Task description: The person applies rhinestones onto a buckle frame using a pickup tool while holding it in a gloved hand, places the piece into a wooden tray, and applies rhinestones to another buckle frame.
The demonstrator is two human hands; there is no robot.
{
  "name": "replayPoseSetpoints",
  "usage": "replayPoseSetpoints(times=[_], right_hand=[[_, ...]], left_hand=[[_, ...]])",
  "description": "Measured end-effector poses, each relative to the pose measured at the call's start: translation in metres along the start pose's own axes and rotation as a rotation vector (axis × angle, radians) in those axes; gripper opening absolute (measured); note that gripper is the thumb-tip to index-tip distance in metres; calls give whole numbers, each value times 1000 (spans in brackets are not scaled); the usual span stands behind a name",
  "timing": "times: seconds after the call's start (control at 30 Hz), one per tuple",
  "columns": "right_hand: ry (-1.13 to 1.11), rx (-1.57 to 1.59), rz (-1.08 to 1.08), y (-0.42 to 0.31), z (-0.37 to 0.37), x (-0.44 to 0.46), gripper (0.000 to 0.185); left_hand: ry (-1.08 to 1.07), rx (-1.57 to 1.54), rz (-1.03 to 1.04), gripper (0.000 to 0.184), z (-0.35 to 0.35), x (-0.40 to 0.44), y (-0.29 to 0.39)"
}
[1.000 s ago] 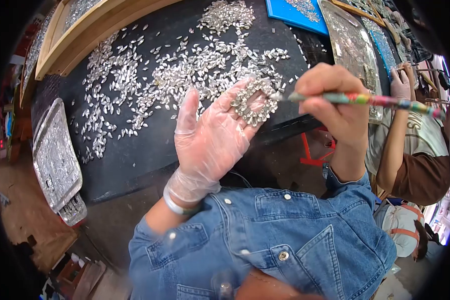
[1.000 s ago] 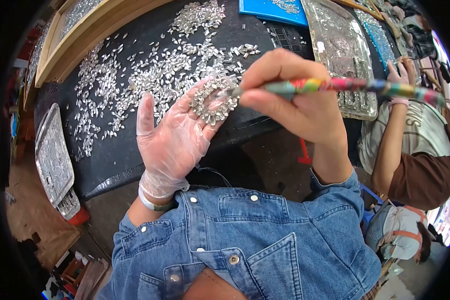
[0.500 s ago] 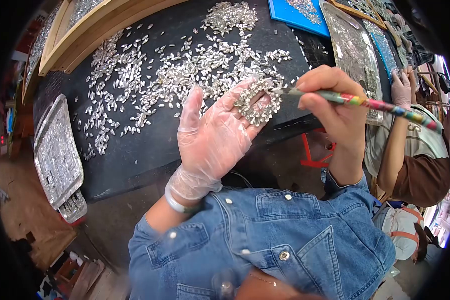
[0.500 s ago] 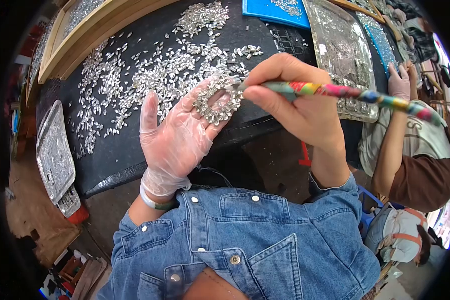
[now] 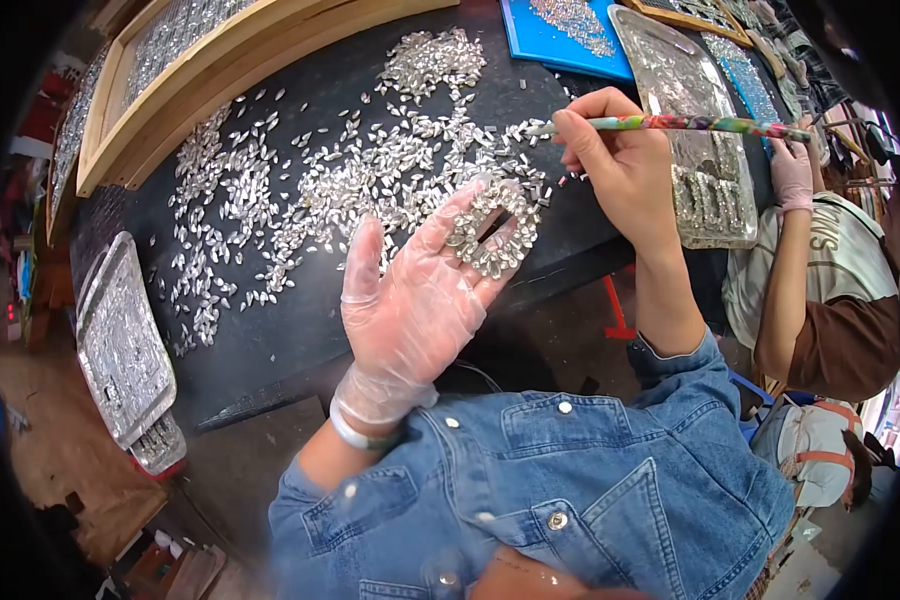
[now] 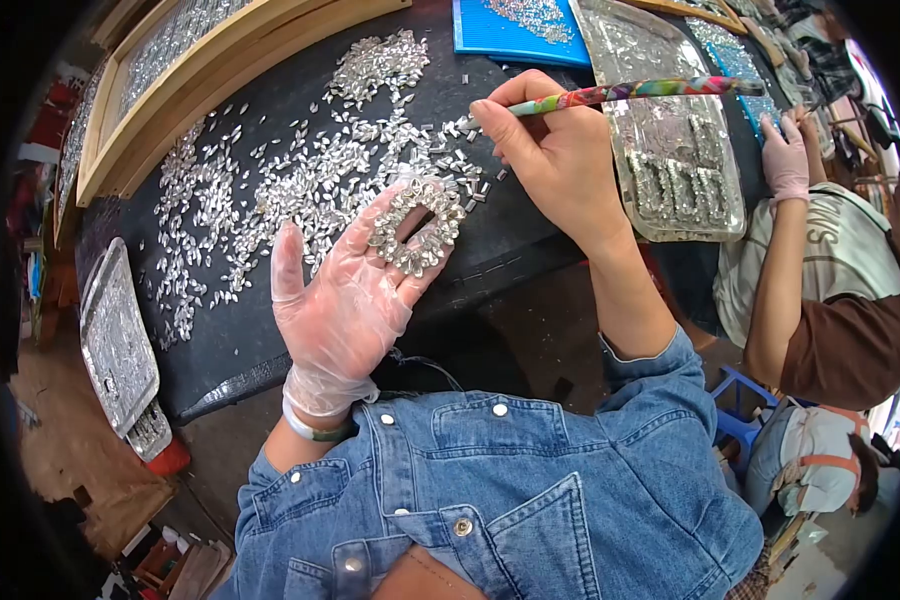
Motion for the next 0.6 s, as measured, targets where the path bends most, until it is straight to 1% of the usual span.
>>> replayPoseSetpoints(times=[0.23,0.4,0.6], right_hand=[[13,-63,-84,-10,5,6,14],[8,-23,-127,-18,12,10,14],[-88,-93,-73,-20,27,15,11]], left_hand=[[3,-28,7,85,-2,0,0],[8,-7,0,85,-1,0,0],[13,2,-8,85,-3,0,-1]])
Point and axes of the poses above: each hand's wrist, its own x-axis towards the middle knuckle, its own z-axis out of the palm, y = z × x, the point moved 10 cm from there along x, towards the middle knuckle, and after that the axes turned 5 degrees about z, right-handed, at the moved point
